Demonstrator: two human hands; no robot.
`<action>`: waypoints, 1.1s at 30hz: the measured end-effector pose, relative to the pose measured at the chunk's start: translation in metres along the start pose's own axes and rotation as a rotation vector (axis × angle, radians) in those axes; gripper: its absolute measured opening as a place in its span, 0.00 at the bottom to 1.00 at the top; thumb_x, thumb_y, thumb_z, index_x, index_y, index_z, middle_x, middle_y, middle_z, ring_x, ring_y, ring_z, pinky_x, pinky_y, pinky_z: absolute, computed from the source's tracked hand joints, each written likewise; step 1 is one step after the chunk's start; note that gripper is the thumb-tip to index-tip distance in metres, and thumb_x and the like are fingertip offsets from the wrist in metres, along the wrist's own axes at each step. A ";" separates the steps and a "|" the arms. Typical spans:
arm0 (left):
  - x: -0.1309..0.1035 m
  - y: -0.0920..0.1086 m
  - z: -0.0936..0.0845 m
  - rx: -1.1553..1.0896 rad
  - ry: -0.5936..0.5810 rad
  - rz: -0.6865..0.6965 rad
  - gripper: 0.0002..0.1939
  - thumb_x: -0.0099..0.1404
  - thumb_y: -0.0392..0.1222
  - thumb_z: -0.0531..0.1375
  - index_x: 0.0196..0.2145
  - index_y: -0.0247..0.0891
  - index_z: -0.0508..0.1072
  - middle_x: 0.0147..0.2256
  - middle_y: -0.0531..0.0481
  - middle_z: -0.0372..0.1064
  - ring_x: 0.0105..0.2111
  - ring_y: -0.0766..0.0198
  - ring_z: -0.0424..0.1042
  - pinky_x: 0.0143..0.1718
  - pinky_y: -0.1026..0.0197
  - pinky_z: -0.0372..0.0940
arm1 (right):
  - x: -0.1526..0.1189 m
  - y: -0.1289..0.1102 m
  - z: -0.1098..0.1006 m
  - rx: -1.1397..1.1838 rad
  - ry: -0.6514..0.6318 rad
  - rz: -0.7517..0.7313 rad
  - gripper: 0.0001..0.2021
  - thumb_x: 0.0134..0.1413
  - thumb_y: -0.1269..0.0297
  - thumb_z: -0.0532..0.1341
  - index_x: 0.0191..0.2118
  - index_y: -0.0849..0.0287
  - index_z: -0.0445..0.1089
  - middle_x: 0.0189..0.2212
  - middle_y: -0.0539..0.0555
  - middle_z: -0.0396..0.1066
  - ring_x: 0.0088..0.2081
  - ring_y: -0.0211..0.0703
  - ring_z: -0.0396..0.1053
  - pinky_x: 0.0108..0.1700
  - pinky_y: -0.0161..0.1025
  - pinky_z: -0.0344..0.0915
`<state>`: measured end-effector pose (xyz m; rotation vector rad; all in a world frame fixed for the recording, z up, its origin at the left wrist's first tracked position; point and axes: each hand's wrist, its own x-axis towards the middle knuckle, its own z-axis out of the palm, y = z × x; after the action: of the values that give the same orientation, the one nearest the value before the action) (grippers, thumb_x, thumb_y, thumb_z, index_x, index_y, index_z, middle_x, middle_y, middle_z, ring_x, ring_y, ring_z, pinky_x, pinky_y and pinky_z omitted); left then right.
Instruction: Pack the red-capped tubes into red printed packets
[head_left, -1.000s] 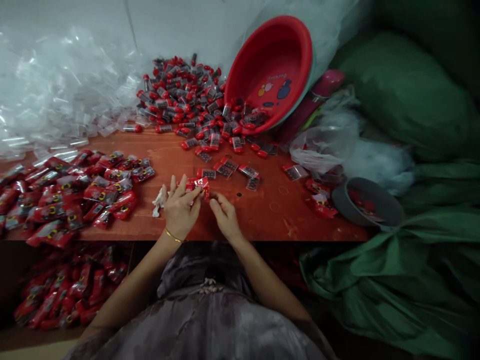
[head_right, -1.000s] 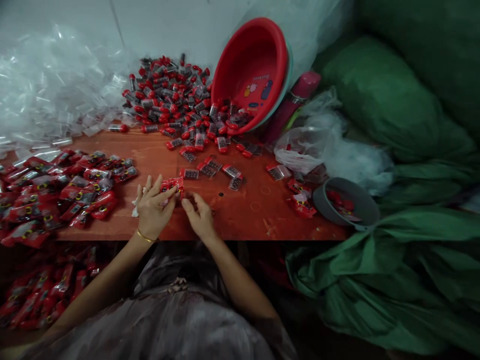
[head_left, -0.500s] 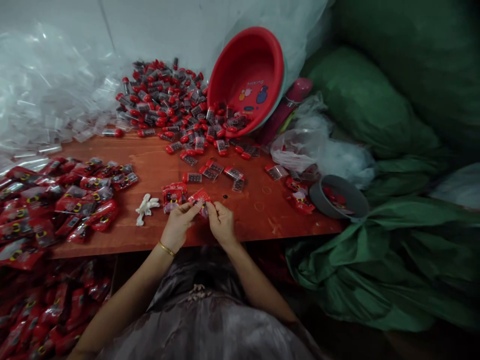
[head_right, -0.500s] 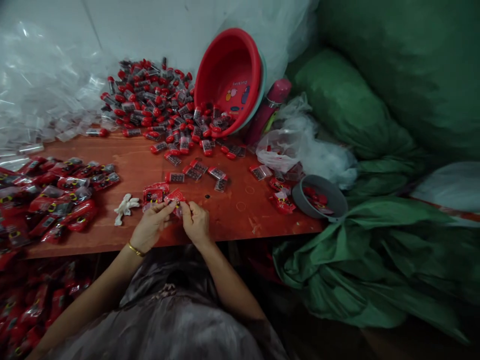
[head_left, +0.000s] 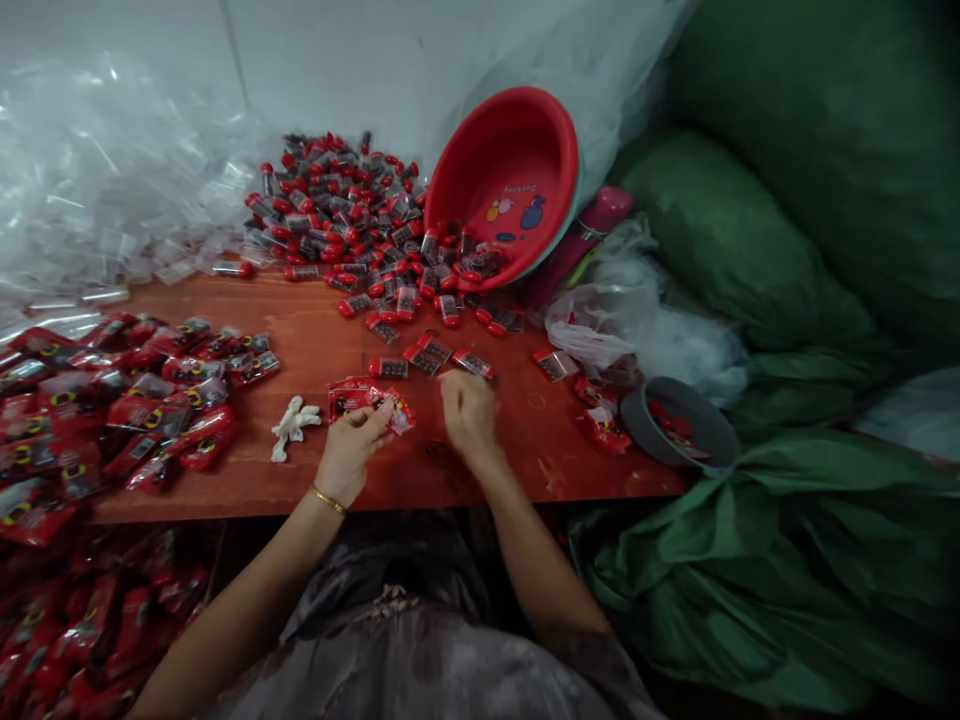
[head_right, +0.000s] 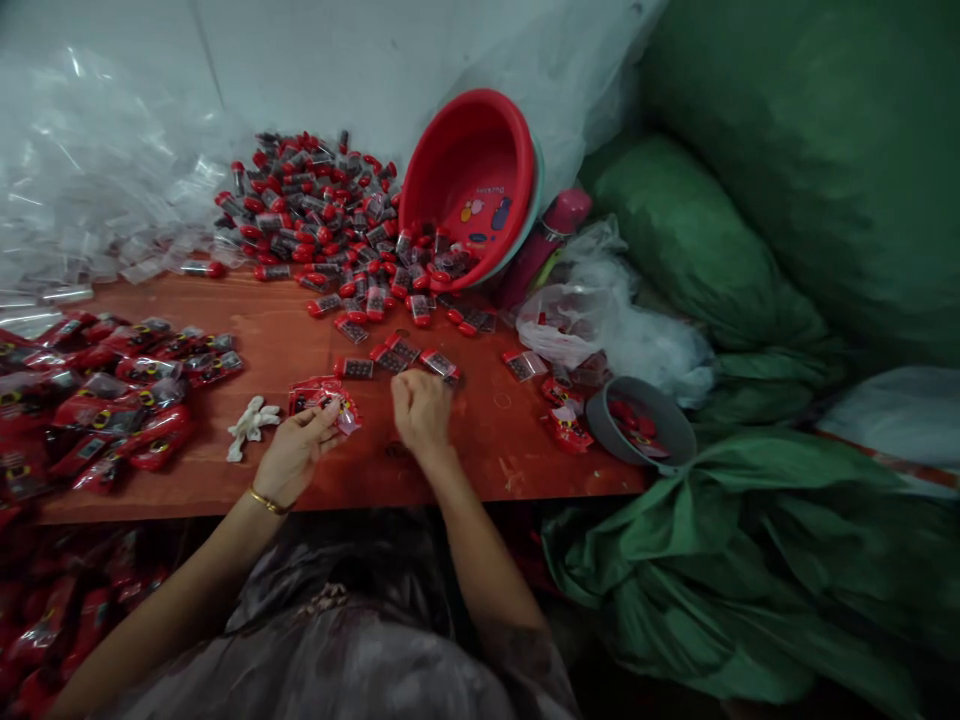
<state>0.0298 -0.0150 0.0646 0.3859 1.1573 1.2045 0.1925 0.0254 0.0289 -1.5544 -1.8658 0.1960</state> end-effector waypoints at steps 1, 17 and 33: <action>0.000 0.002 -0.001 -0.003 -0.004 0.008 0.25 0.28 0.51 0.74 0.18 0.33 0.67 0.21 0.54 0.68 0.24 0.70 0.68 0.30 0.66 0.65 | 0.011 0.011 -0.002 -0.154 0.045 0.111 0.16 0.62 0.57 0.49 0.38 0.61 0.71 0.43 0.61 0.71 0.46 0.50 0.65 0.50 0.48 0.57; -0.008 0.005 -0.007 -0.051 -0.034 -0.020 0.25 0.32 0.50 0.74 0.24 0.34 0.69 0.25 0.52 0.72 0.25 0.68 0.72 0.33 0.62 0.66 | -0.033 0.026 -0.018 0.493 -0.114 0.179 0.17 0.60 0.51 0.50 0.34 0.59 0.68 0.32 0.54 0.72 0.35 0.43 0.68 0.42 0.41 0.64; -0.021 -0.003 0.002 0.052 -0.174 0.054 0.22 0.36 0.51 0.72 0.15 0.34 0.66 0.15 0.58 0.63 0.17 0.75 0.59 0.23 0.68 0.58 | -0.100 -0.029 -0.037 1.102 -0.311 0.486 0.17 0.54 0.51 0.57 0.25 0.60 0.67 0.16 0.47 0.62 0.18 0.32 0.57 0.20 0.31 0.54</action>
<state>0.0349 -0.0338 0.0730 0.5537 1.0349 1.1654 0.1955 -0.0850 0.0313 -1.1302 -1.1263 1.4673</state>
